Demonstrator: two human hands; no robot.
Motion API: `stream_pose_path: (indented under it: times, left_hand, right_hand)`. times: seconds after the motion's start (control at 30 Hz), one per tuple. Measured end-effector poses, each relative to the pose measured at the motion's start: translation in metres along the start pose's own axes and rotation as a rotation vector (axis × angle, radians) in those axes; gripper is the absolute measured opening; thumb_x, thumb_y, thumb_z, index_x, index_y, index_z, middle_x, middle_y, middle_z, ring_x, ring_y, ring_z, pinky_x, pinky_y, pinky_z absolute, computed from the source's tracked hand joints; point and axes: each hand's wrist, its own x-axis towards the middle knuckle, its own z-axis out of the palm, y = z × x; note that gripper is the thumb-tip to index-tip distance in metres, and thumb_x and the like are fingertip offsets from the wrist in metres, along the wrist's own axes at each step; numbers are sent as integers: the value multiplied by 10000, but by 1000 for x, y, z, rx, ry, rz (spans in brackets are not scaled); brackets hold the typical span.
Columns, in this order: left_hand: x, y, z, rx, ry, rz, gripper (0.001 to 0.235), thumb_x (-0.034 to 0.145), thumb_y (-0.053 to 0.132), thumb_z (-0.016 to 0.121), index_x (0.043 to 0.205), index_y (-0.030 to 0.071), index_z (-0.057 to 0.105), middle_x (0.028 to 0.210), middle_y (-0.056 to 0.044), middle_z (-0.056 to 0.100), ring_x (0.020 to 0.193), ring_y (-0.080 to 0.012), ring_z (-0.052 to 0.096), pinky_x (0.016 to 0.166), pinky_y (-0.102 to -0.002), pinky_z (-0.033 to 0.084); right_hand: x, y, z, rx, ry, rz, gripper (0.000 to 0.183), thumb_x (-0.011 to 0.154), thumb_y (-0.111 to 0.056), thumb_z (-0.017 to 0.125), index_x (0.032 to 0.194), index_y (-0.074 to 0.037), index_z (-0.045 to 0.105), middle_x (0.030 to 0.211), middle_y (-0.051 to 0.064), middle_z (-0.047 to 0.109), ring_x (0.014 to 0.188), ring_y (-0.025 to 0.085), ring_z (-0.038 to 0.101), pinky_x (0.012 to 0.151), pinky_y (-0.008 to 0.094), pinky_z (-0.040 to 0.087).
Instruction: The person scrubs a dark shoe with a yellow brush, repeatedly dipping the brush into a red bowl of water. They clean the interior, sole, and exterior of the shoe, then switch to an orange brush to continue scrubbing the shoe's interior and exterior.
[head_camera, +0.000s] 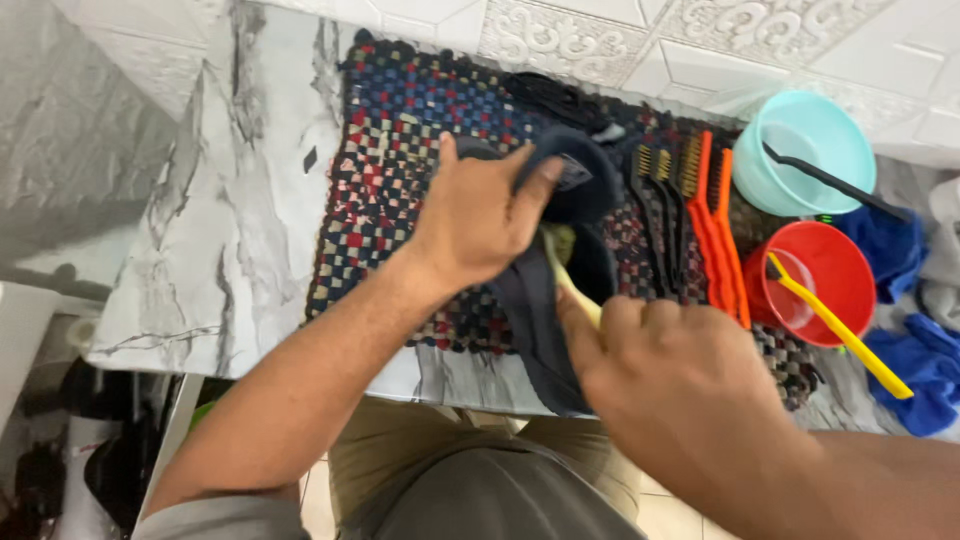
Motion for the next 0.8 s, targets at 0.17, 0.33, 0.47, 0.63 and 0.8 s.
stream_pose_path:
  times: [0.17,0.33,0.47,0.63,0.8]
  left_hand:
    - [-7,-18,-7,-221,-90,5,557,1064,458,292,1454,137,525,594,-8,526,595,-363,593,1188,-859,-1]
    - [-4,-8,-11,-159,-97,-17,556,1033,510,263,1133,27,520,571,-80,559,692,-447,616,1129,-886,71]
    - [-7,-13,-15,-186,-121,-7,649,1036,492,254,1438,67,536,548,-40,530,606,-393,604,1146,-886,0]
    - [-4,-7,-12,-132,-98,-10,508,1041,496,274,1147,78,543,544,-43,553,621,-387,629,1098,-886,72]
    - [-8,-9,-18,-150,-103,-29,651,1021,523,242,1412,123,576,584,-34,577,635,-413,620,1104,-913,52]
  right_hand:
    - [-34,-3,-1,-87,22,-124,469,873,-183,579,1329,-116,671,577,0,500,371,194,506,316,357,347]
    - [-2,-7,-14,-71,3,-88,487,920,-242,496,1366,-105,636,659,-6,544,477,226,546,399,391,380]
    - [-51,6,-11,-71,48,-170,564,833,-128,598,1392,-159,667,525,-26,448,311,171,460,288,355,328]
    - [-11,-3,-10,-72,37,-53,540,874,-262,525,1397,-178,628,705,-14,559,478,219,566,392,380,415]
    - [-49,7,-13,-102,-82,-61,682,836,-230,577,1517,-233,551,542,-47,472,333,183,543,314,366,378]
